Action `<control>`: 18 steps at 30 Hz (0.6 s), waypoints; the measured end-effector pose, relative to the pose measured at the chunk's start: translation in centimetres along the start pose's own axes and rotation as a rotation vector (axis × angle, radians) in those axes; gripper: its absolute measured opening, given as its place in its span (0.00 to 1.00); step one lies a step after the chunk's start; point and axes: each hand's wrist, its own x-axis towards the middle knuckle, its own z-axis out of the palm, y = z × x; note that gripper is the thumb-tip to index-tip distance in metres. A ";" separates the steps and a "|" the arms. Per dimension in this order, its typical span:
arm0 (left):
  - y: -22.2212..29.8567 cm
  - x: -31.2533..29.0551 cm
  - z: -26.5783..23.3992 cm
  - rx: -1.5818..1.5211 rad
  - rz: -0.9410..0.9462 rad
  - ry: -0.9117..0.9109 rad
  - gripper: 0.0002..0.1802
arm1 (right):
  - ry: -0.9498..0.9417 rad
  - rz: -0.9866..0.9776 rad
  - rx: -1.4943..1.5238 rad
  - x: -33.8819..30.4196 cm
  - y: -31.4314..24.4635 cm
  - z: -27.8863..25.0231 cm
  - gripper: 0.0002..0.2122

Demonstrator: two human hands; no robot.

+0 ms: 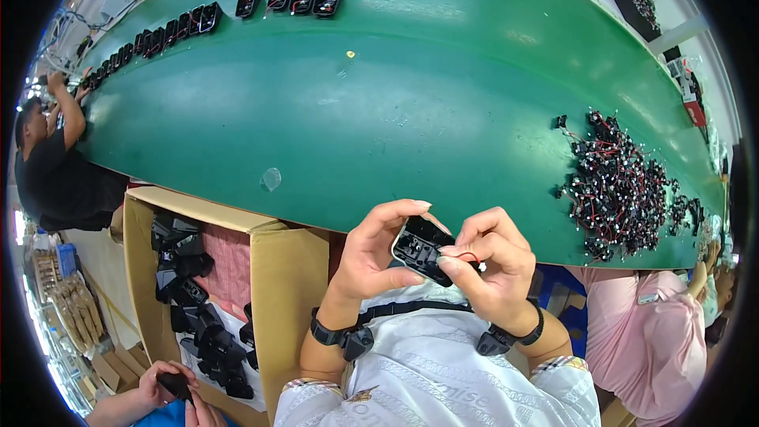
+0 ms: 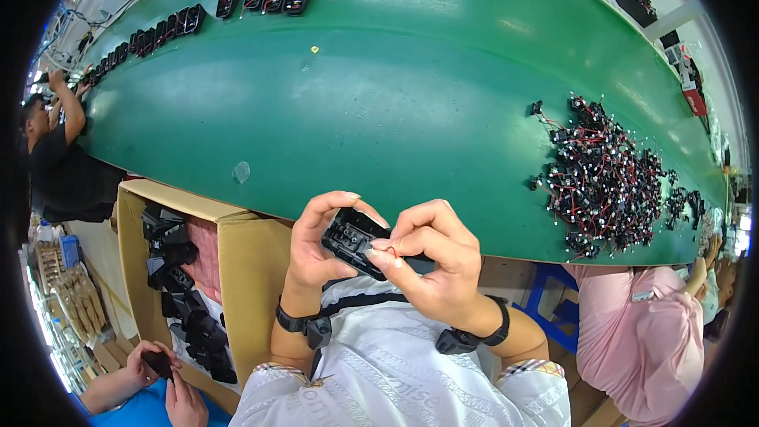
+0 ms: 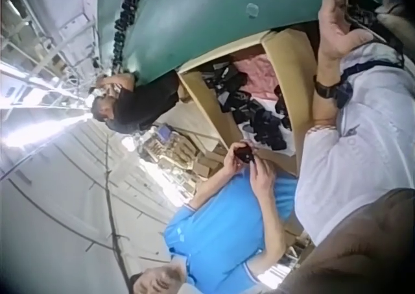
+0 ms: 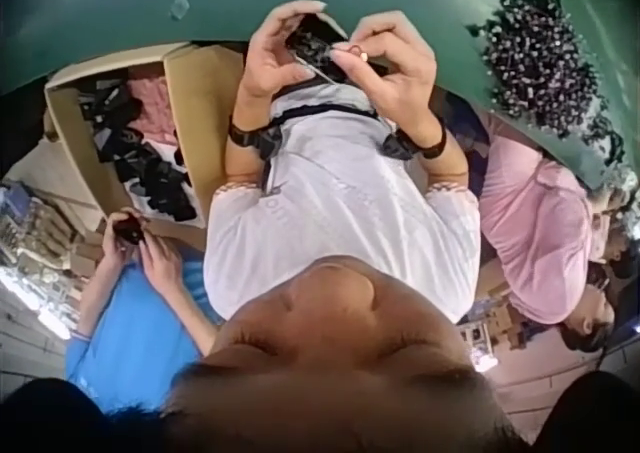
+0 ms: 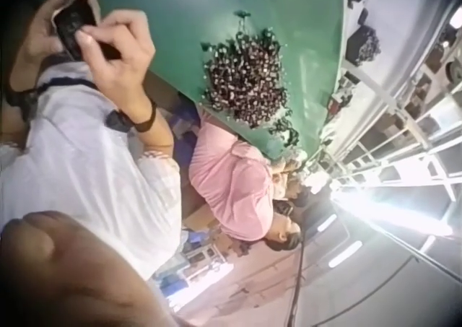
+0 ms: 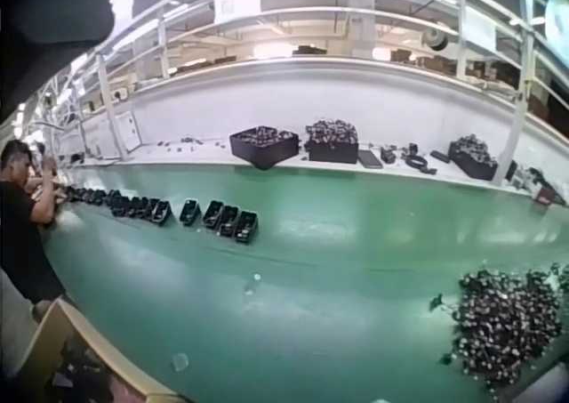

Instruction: The person picks up a black plastic housing and a small electronic component with wires, inserts the component into the housing by hand, and places the assembled unit onto the conveyor belt.

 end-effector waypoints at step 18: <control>1.6 0.4 0.1 0.101 -0.306 -0.141 0.44 | -0.531 -0.539 -0.459 3.1 0.7 -5.1 0.14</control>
